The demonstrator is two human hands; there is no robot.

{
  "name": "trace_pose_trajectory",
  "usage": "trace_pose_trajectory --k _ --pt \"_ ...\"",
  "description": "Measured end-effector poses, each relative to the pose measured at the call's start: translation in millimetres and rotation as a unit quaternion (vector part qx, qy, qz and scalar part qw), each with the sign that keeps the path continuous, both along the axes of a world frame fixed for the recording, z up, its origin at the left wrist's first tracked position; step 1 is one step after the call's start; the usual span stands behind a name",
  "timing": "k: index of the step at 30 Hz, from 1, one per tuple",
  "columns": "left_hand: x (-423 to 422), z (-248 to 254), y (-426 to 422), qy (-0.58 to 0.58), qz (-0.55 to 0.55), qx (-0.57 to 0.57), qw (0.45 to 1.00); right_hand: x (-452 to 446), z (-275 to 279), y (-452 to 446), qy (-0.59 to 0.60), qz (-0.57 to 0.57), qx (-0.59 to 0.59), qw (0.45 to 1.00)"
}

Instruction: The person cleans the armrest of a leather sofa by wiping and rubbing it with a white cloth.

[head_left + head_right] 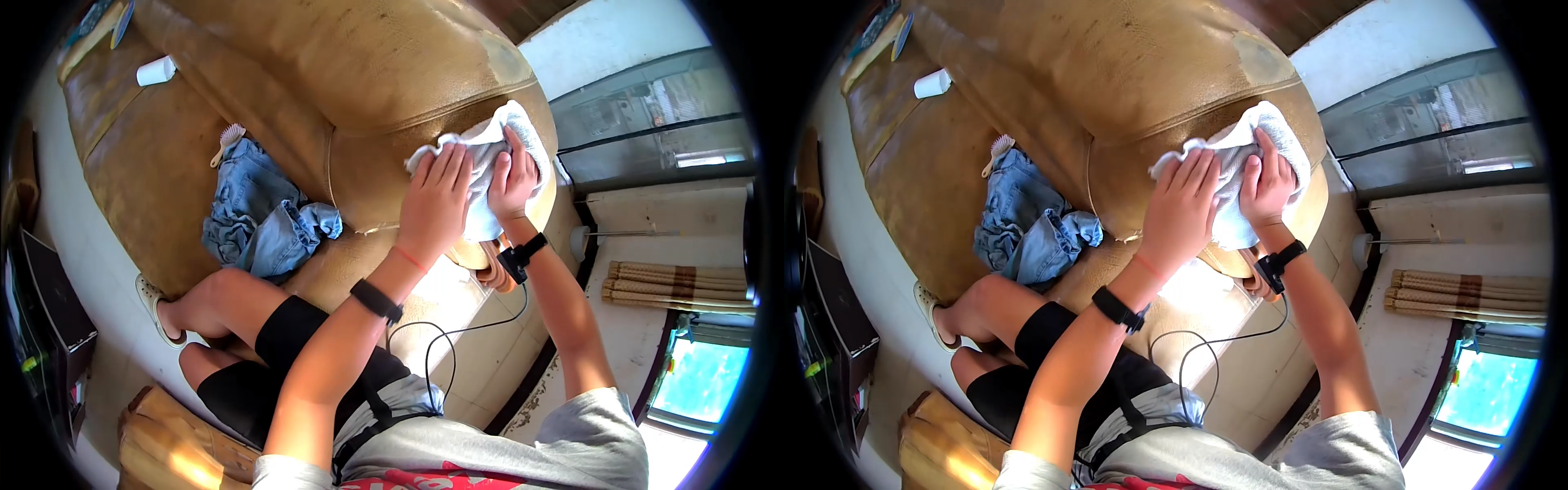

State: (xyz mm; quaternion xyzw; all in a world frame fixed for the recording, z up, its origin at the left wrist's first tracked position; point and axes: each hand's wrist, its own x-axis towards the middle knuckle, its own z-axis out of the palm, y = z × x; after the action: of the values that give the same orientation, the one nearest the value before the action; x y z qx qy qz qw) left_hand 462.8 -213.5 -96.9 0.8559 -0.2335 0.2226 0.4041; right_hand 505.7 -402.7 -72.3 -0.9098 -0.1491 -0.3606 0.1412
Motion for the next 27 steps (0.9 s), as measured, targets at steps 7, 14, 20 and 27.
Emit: trace_pose_trajectory --k 7,14,20,27 --pt "-7 -3 -10 0.026 0.033 -0.027 0.999 1 -1 0 0.004 0.0 0.001 1.0" --pt "41 8 -25 -0.018 0.078 -0.016 0.997 -1 -1 -3 0.013 -0.005 0.011 1.0" --pt "-6 -9 -5 0.019 0.052 0.011 0.998 -3 -6 -8 -0.018 -0.03 -0.099 0.994" --pt "-32 -12 -5 0.061 0.046 0.002 0.997 -7 1 1 -0.035 -0.002 -0.115 0.993"
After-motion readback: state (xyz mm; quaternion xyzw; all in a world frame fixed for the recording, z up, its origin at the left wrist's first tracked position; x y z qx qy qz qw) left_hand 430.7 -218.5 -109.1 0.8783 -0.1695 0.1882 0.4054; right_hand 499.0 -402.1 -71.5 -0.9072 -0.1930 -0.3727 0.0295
